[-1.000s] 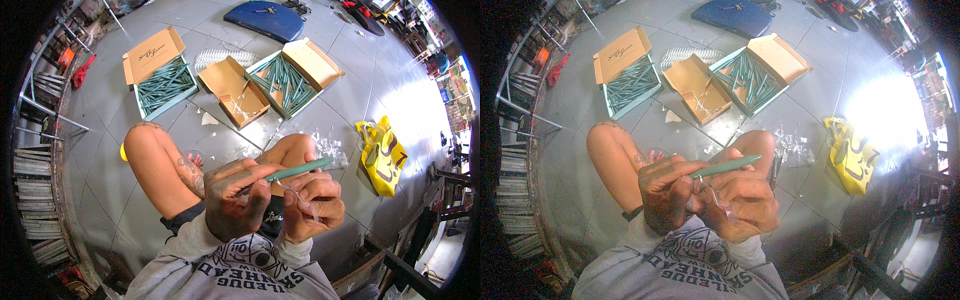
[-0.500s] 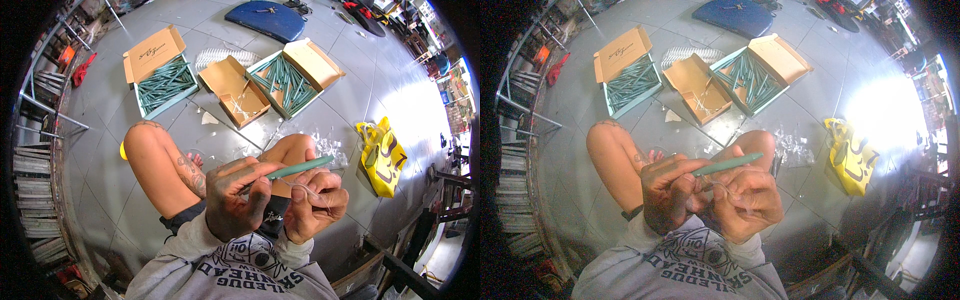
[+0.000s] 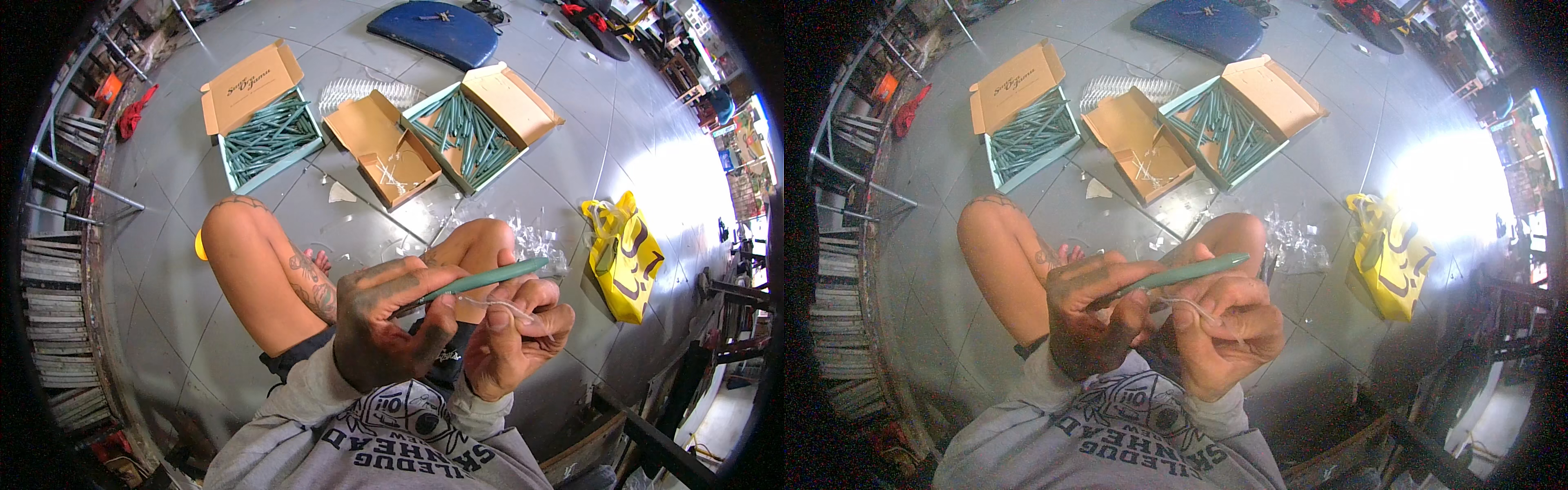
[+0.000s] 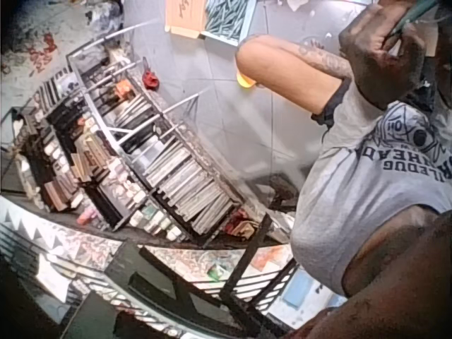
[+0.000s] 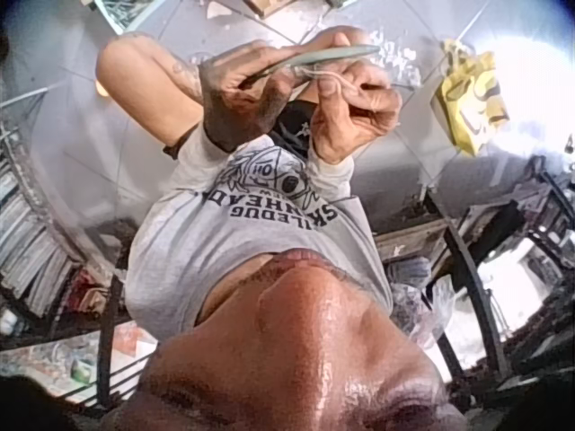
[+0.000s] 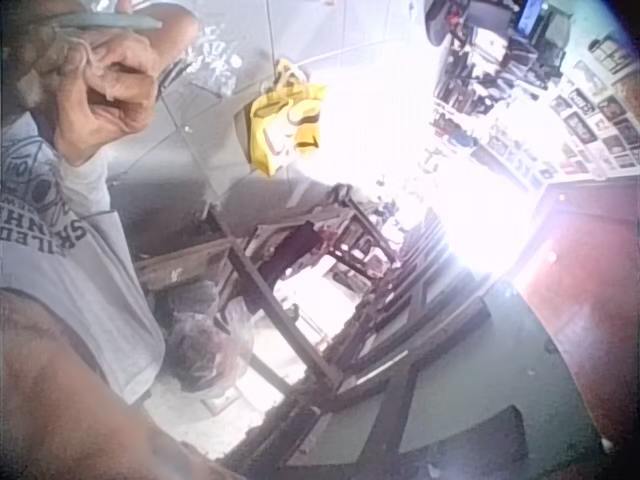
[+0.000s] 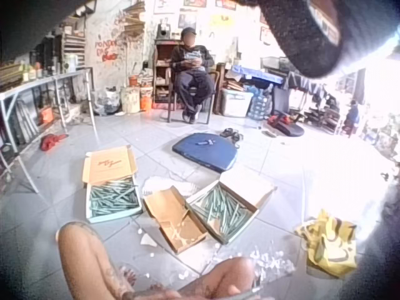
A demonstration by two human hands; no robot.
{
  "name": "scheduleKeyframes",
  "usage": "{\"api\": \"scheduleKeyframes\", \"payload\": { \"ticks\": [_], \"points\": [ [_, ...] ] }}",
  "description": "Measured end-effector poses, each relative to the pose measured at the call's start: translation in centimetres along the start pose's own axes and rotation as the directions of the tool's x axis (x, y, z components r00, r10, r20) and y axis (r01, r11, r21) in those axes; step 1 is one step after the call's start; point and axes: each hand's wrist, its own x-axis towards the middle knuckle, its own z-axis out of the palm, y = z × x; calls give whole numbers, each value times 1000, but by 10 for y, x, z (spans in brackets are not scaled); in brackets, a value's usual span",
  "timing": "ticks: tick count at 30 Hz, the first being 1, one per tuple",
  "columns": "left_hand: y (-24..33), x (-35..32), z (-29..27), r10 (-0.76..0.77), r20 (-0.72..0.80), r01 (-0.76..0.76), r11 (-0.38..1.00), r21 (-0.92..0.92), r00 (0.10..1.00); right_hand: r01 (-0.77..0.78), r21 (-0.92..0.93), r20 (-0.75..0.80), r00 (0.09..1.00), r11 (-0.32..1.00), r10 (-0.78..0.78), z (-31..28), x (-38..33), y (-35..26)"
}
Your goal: The person assembles pens by inserting small components and tubes into pen bodies by hand and using scissors.
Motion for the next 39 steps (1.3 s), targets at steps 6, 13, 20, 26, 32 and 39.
{"api": "scheduleKeyframes", "payload": {
  "ticks": [6,13,20,26,32,39],
  "points": [
    [-1,1,-4,80,15,-81,993,88,997,-111,2,-68,991,994,111,8,-1,-11],
    [-4,-4,-2,84,26,-85,994,69,996,-94,10,-80,992,996,94,7,-3,-10],
    [0,-2,-1,105,2,-105,993,58,994,-32,19,-81,996,999,33,2,-3,-6],
    [-1,-4,0,100,-8,-100,994,55,995,-21,25,-83,996,999,23,2,-5,-5],
    [-8,0,6,177,-54,-172,981,86,983,-32,22,-127,991,999,34,6,-3,-3],
    [3,0,5,82,-15,-81,993,82,996,-38,12,-104,994,999,39,3,-3,-8]
  ]
}}
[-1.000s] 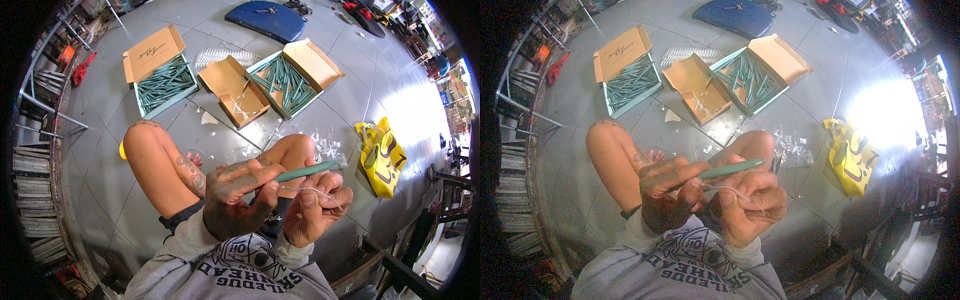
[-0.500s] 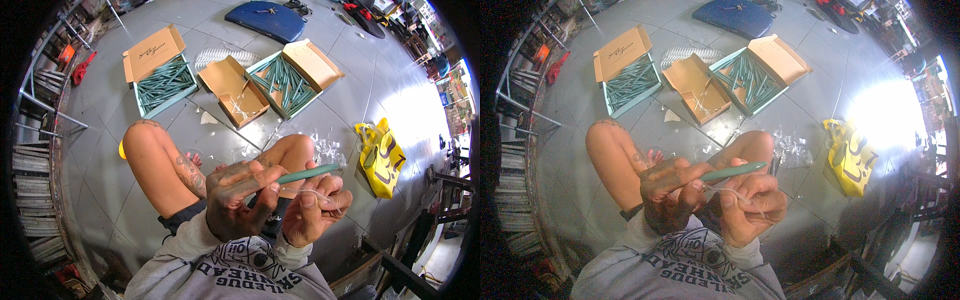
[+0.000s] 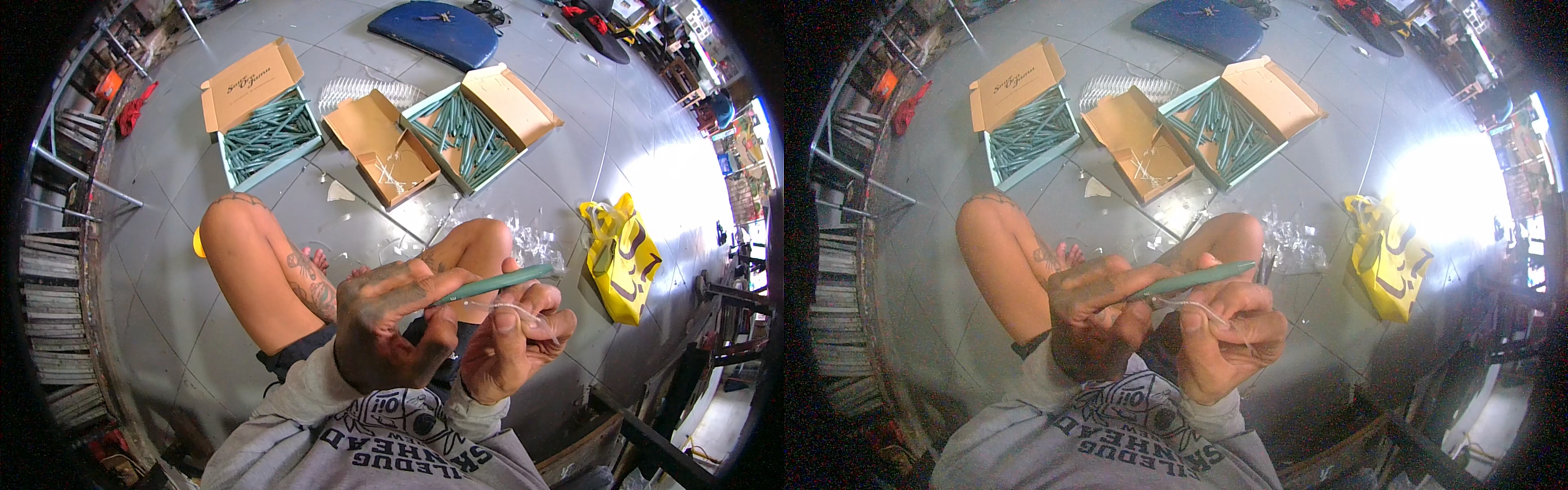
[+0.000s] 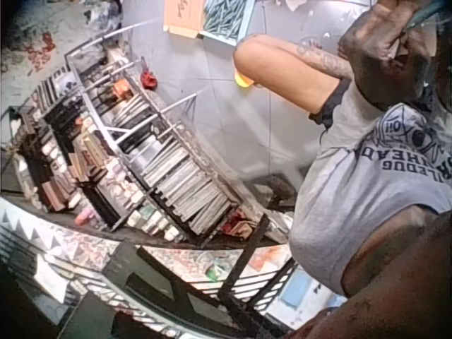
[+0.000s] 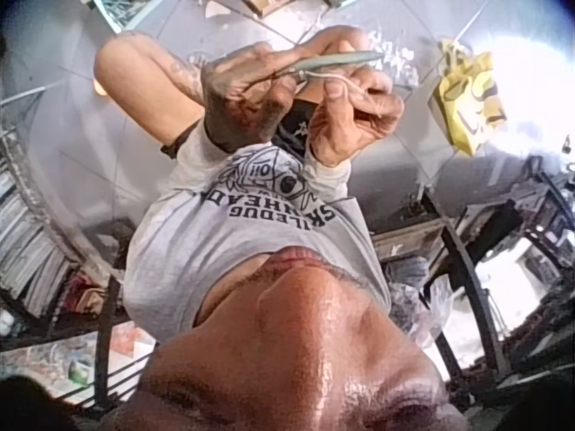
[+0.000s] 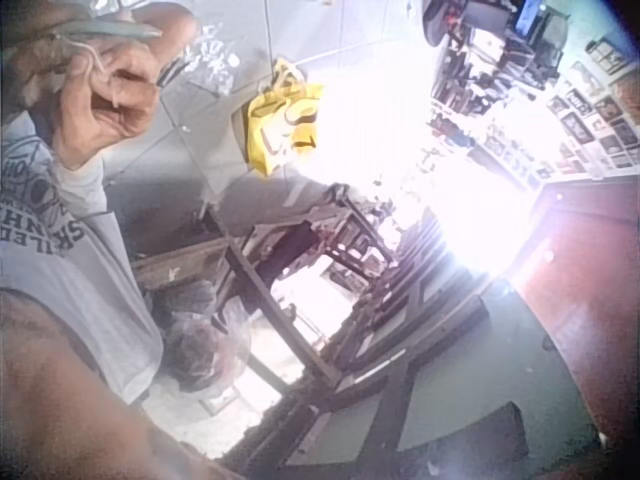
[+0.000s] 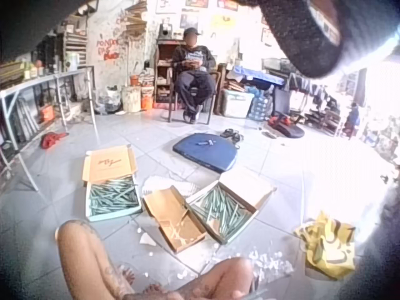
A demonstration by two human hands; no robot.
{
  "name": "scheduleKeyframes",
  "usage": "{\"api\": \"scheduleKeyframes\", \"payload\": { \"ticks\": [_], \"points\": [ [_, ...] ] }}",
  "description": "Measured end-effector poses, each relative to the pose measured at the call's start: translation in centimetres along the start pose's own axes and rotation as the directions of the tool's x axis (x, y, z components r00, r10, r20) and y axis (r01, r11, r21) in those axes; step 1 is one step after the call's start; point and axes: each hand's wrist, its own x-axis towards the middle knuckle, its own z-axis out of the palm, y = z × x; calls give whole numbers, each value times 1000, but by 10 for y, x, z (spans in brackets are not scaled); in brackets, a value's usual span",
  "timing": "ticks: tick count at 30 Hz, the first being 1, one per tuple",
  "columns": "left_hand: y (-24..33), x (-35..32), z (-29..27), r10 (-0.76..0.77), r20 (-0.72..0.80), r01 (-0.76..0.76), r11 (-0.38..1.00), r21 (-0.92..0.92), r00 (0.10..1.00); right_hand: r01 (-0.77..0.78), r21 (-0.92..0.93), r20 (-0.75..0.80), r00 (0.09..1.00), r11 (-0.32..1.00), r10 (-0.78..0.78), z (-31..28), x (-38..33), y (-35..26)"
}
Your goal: The person assembles pens by inserting small components and tubes into pen bodies by hand and using scissors.
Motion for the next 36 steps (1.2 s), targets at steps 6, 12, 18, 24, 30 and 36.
{"api": "scheduleKeyframes", "payload": {
  "ticks": [6,12,18,24,30,36],
  "points": [
    [-6,-2,-1,64,-12,-64,997,52,998,2,11,-9,1000,1000,-2,2,-1,-1],
    [-8,2,-13,90,-15,-89,995,35,996,20,15,-10,1000,1000,-19,11,-7,4],
    [-3,15,10,-159,96,178,953,-245,983,-59,54,-87,994,997,63,-6,9,-5],
    [-35,-17,14,-417,359,550,651,-523,835,116,63,-139,985,991,-107,-15,43,14],
    [-31,-40,77,-408,96,304,483,-821,908,29,-100,-349,935,995,-63,-50,34,7],
    [-28,-32,91,-532,37,351,504,-789,846,-17,16,-275,961,1000,20,-25,25,24]
  ]
}}
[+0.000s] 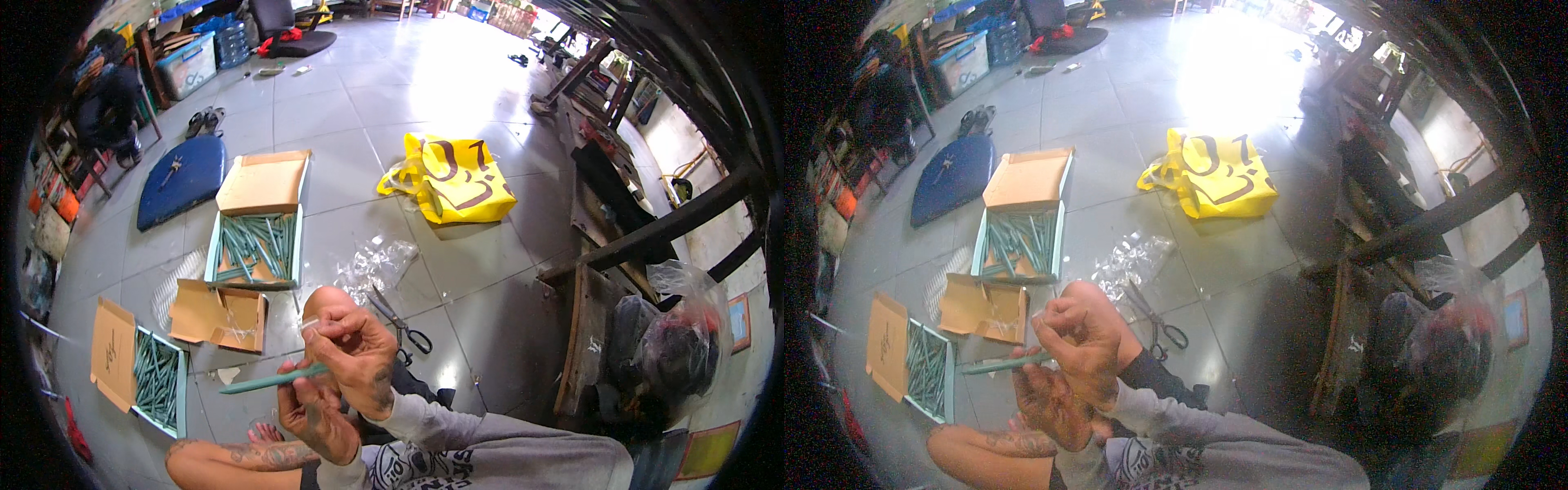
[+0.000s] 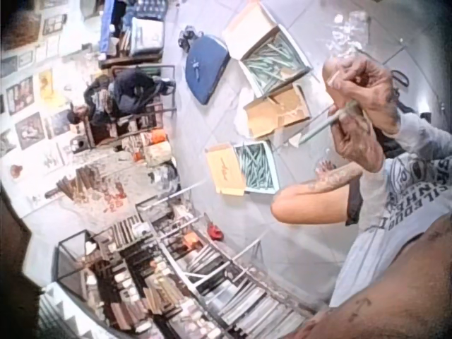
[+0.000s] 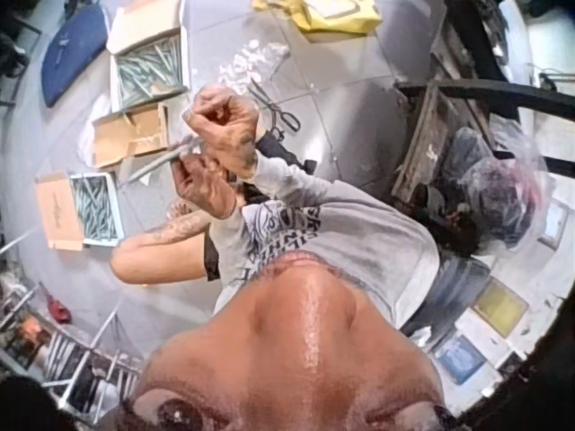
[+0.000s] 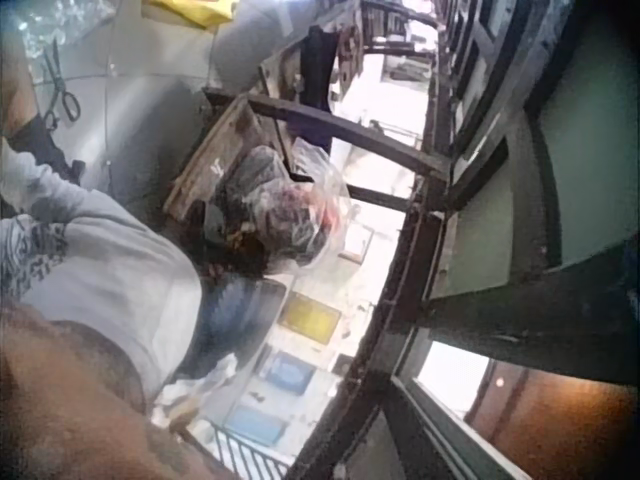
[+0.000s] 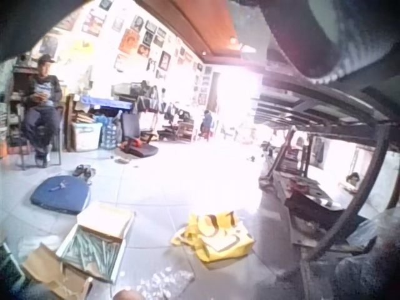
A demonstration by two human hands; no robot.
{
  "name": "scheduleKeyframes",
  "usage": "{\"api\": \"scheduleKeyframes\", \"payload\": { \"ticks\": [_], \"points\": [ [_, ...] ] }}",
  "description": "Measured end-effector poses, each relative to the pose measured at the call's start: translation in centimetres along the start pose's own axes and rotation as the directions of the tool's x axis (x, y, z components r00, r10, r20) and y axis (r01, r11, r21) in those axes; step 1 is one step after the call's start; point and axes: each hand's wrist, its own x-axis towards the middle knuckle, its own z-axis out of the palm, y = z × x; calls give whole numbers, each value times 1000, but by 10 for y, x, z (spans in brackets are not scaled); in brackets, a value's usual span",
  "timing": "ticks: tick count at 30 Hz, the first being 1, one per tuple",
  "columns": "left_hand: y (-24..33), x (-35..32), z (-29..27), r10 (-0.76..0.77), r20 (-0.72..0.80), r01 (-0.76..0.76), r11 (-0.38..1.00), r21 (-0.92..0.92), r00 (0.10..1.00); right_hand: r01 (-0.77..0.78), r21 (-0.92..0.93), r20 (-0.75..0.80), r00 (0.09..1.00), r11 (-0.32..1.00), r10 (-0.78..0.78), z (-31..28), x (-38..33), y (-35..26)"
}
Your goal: The person assembles pens by inserting small components and tubes into pen bodies by hand and using scissors.
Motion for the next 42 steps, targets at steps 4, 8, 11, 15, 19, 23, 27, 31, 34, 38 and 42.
{"api": "scheduleKeyframes", "payload": {
  "ticks": [4,8,11,15,19,23,27,31,34,38,42],
  "points": [
    [7,5,8,72,92,-101,923,372,993,122,-491,1,990,863,-140,-1,13,-4],
    [13,19,10,1,233,-53,975,217,973,232,-517,10,964,824,-265,-2,31,-6],
    [36,17,-5,-115,304,47,973,224,946,257,-548,69,962,796,-263,-7,27,0],
    [45,32,-40,29,156,-43,996,83,987,246,-519,90,968,819,-234,-1,25,4],
    [86,67,-55,139,366,-290,870,398,920,111,-593,141,989,798,-33,2,28,-13],
    [107,77,-37,20,883,-763,513,393,468,106,-550,203,979,829,10,1,24,-10],
    [105,77,-31,-79,935,-697,645,313,347,140,-556,269,963,820,18,7,18,-14],
    [107,71,-28,-520,733,52,829,557,439,127,-574,289,956,809,55,13,17,-20],
    [108,67,-28,-852,466,702,484,522,241,112,-541,295,953,834,63,13,16,-18],
    [107,61,-34,-831,500,669,518,532,246,133,-544,323,944,828,61,13,13,-21],
    [98,62,-44,-821,515,674,526,518,245,122,-524,320,945,843,63,16,14,-21]
  ]
}}
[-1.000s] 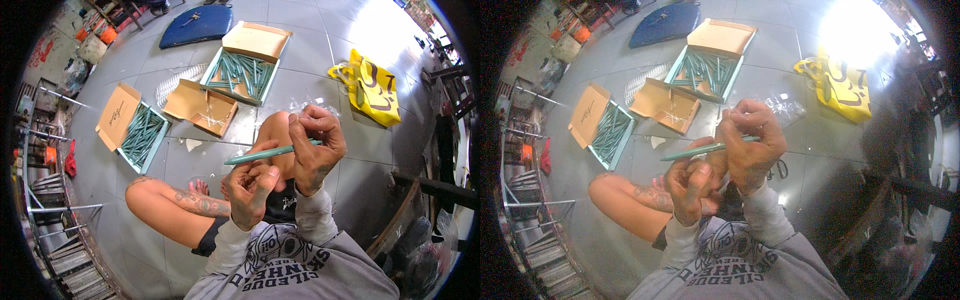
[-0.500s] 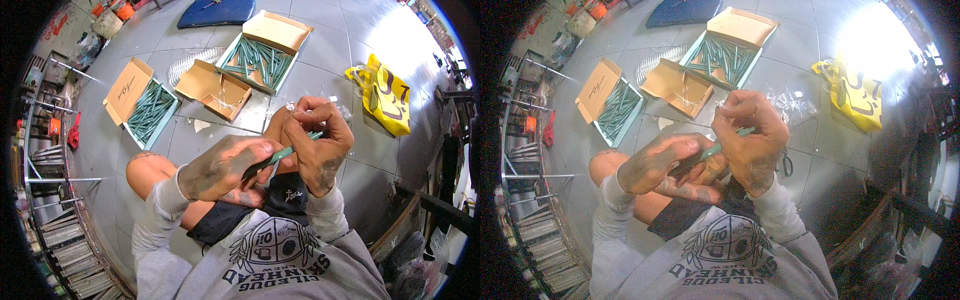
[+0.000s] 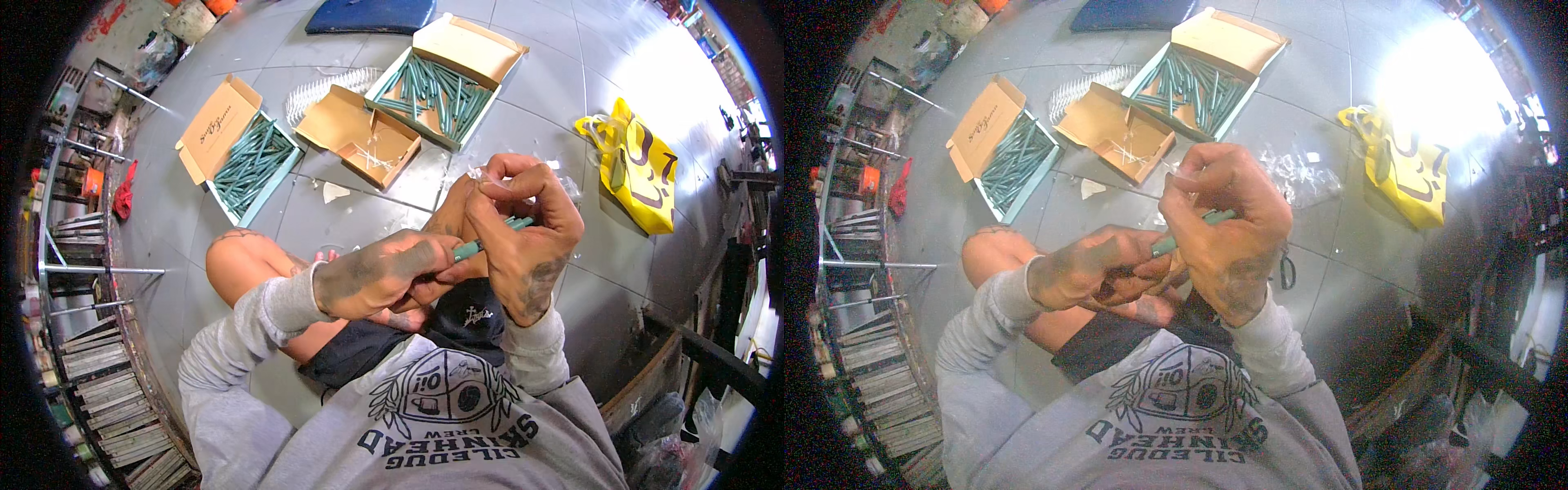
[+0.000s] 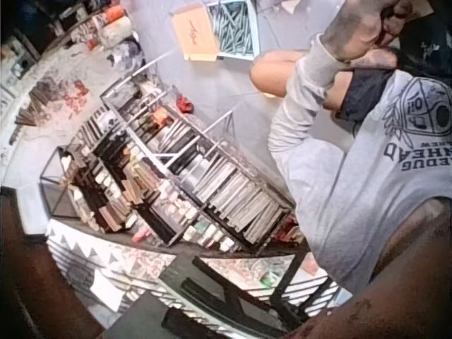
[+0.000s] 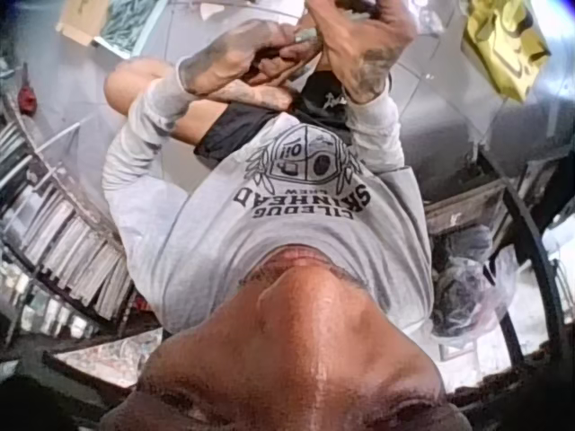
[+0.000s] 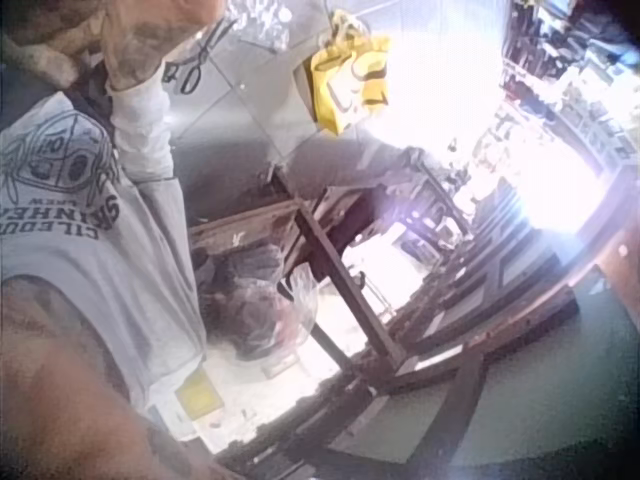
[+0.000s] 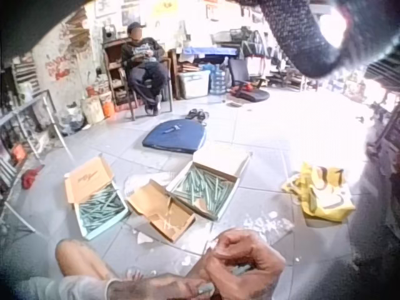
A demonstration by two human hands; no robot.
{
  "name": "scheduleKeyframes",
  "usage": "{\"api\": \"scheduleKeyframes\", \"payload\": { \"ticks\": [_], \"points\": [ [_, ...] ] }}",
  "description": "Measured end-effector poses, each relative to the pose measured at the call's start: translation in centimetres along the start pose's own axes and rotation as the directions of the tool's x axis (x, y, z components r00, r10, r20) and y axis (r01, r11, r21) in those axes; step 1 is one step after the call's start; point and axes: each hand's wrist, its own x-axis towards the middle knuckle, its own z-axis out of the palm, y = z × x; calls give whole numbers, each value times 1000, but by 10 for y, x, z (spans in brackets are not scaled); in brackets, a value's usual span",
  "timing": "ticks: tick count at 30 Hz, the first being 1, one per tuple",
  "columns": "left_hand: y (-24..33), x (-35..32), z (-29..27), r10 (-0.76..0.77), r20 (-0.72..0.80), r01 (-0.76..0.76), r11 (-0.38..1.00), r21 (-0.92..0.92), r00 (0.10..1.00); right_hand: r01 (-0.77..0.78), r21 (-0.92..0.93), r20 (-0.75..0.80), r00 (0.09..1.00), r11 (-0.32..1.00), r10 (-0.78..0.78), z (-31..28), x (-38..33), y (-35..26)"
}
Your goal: The person assembles pens by inserting small components and tubes into pen bodies by hand and using scissors.
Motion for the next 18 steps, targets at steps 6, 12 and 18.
{"api": "scheduleKeyframes", "payload": {
  "ticks": [6,12,18],
  "points": [
    [-3,2,4,106,42,-113,967,227,993,-4,-26,3,1000,1000,4,-1,-1,1],
    [-3,-4,9,170,73,-180,972,154,983,-6,-34,4,1000,999,6,3,1,-3],
    [3,-11,10,152,49,-159,967,199,987,0,-60,7,1000,998,1,8,3,-6]
  ]
}}
